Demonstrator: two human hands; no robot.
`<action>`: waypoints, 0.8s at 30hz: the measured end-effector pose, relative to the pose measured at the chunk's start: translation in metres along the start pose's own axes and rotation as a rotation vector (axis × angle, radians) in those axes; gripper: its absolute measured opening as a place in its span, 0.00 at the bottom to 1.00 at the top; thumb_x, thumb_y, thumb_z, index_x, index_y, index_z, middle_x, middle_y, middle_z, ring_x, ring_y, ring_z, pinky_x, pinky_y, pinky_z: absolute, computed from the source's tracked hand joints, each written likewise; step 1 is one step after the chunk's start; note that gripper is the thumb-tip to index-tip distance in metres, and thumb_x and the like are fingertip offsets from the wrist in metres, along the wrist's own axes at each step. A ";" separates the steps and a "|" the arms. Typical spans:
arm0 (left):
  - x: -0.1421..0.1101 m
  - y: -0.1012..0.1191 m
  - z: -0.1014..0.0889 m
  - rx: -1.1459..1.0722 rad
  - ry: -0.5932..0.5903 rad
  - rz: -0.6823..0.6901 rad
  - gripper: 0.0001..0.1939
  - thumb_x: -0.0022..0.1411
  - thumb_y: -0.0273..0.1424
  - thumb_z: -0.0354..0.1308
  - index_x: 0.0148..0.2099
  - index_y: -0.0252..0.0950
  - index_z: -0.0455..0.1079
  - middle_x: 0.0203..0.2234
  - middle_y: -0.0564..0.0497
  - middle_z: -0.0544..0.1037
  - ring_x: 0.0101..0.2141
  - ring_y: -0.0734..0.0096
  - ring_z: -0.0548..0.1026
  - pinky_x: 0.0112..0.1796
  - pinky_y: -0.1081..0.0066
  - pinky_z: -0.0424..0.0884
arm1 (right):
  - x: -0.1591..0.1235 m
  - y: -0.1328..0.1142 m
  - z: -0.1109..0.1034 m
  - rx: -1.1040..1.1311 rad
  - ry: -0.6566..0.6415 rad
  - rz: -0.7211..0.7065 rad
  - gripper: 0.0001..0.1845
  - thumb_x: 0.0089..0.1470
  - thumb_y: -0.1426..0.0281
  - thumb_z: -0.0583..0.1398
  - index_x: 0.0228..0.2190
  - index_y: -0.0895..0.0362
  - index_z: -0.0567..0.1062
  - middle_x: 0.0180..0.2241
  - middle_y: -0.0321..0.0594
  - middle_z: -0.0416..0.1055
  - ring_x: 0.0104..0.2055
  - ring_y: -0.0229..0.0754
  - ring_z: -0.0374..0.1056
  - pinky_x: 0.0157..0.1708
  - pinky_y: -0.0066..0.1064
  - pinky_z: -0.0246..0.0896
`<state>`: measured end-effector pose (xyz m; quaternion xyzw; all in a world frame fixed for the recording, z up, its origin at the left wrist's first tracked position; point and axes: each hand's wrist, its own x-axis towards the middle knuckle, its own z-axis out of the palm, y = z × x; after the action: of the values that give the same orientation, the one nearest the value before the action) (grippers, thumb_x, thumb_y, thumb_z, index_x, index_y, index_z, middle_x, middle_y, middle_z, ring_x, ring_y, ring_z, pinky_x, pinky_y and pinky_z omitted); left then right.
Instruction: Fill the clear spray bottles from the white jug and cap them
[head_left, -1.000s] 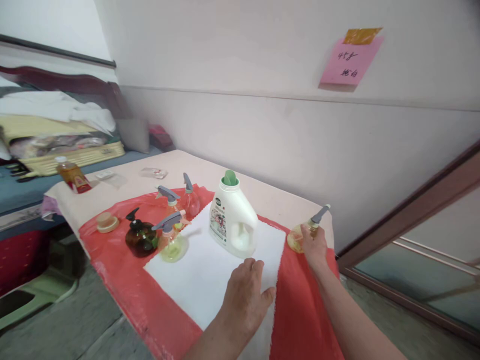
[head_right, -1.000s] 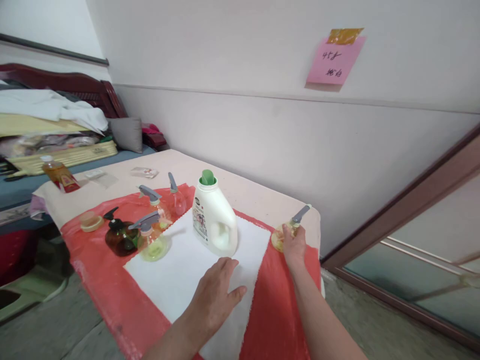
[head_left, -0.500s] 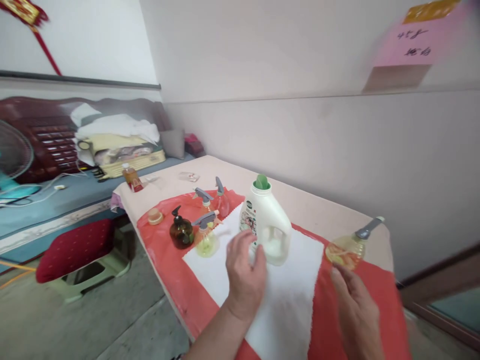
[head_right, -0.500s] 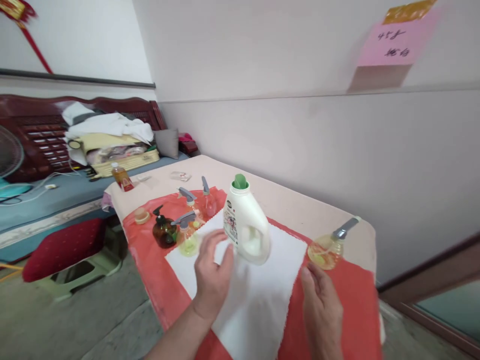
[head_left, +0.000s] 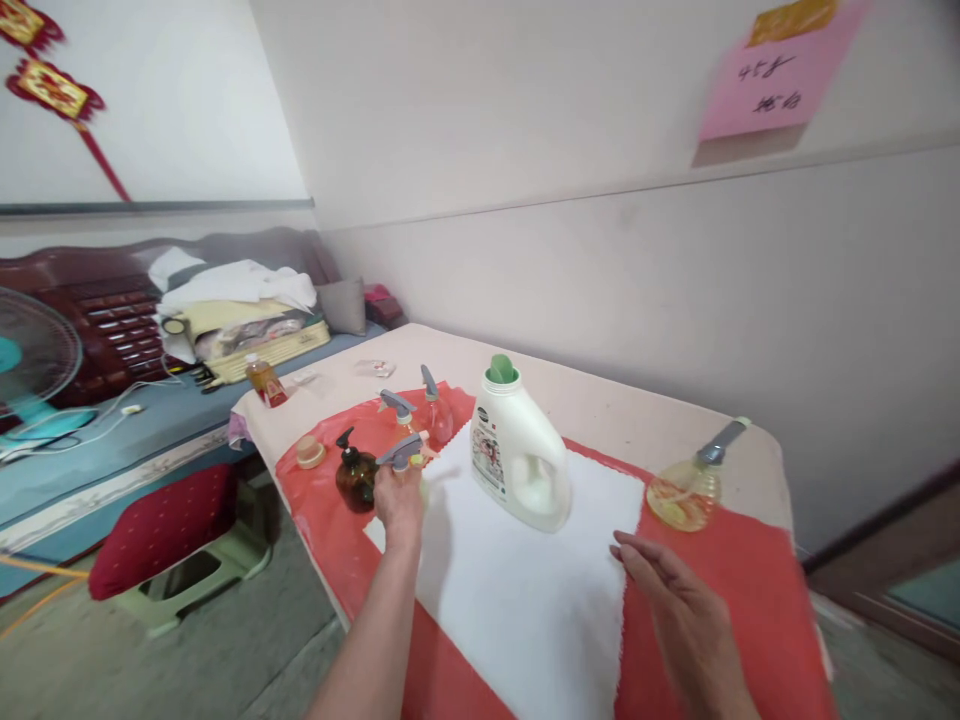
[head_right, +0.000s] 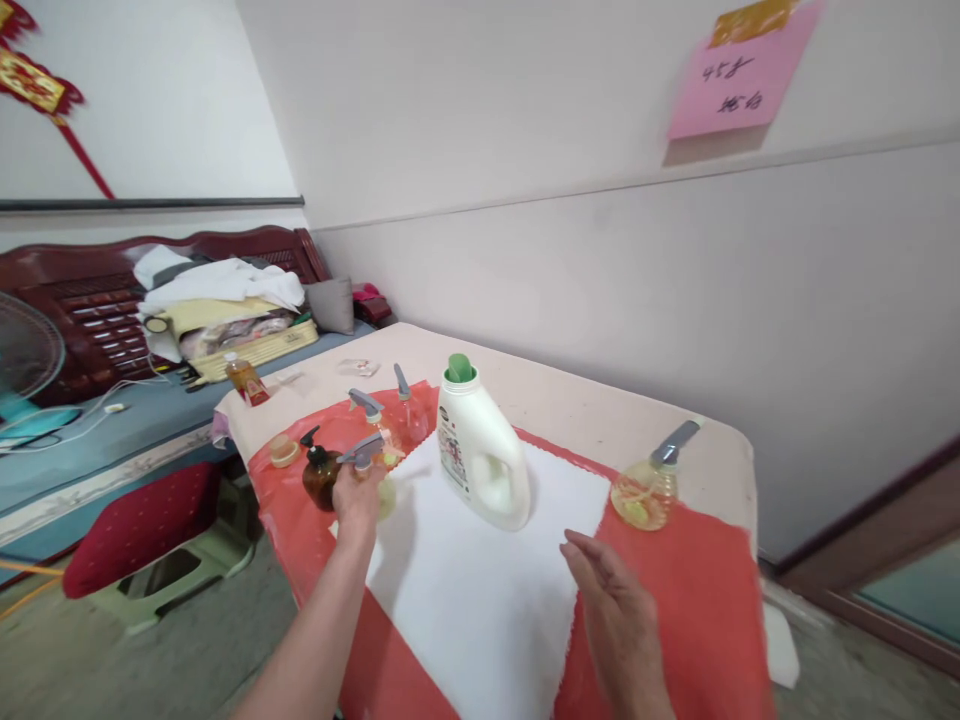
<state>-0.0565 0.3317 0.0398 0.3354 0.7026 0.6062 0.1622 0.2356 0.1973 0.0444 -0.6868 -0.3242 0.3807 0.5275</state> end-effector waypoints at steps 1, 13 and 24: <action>-0.001 0.002 -0.001 -0.017 -0.016 -0.005 0.09 0.46 0.33 0.63 0.32 0.37 0.69 0.22 0.54 0.71 0.28 0.65 0.71 0.37 0.62 0.67 | -0.002 -0.002 0.001 0.002 -0.035 0.004 0.30 0.39 0.46 0.63 0.39 0.52 0.75 0.43 0.42 0.76 0.51 0.53 0.66 0.53 0.41 0.57; -0.122 0.072 -0.025 -0.763 -0.821 -0.263 0.10 0.54 0.36 0.63 0.36 0.35 0.73 0.28 0.51 0.77 0.31 0.72 0.74 0.36 0.72 0.68 | -0.045 0.002 0.043 0.851 -0.853 0.412 0.29 0.54 0.47 0.54 0.49 0.52 0.70 0.50 0.47 0.70 0.47 0.49 0.70 0.42 0.42 0.66; -0.131 0.085 -0.030 -0.663 -0.970 -0.387 0.13 0.48 0.40 0.64 0.27 0.34 0.71 0.27 0.45 0.79 0.31 0.62 0.75 0.34 0.66 0.70 | -0.050 -0.002 0.047 0.779 -0.964 0.456 0.35 0.53 0.41 0.47 0.45 0.58 0.69 0.38 0.47 0.73 0.31 0.44 0.72 0.24 0.30 0.63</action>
<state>0.0426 0.2248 0.1039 0.3711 0.3714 0.5303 0.6657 0.1701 0.1779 0.0478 -0.2497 -0.2090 0.8372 0.4393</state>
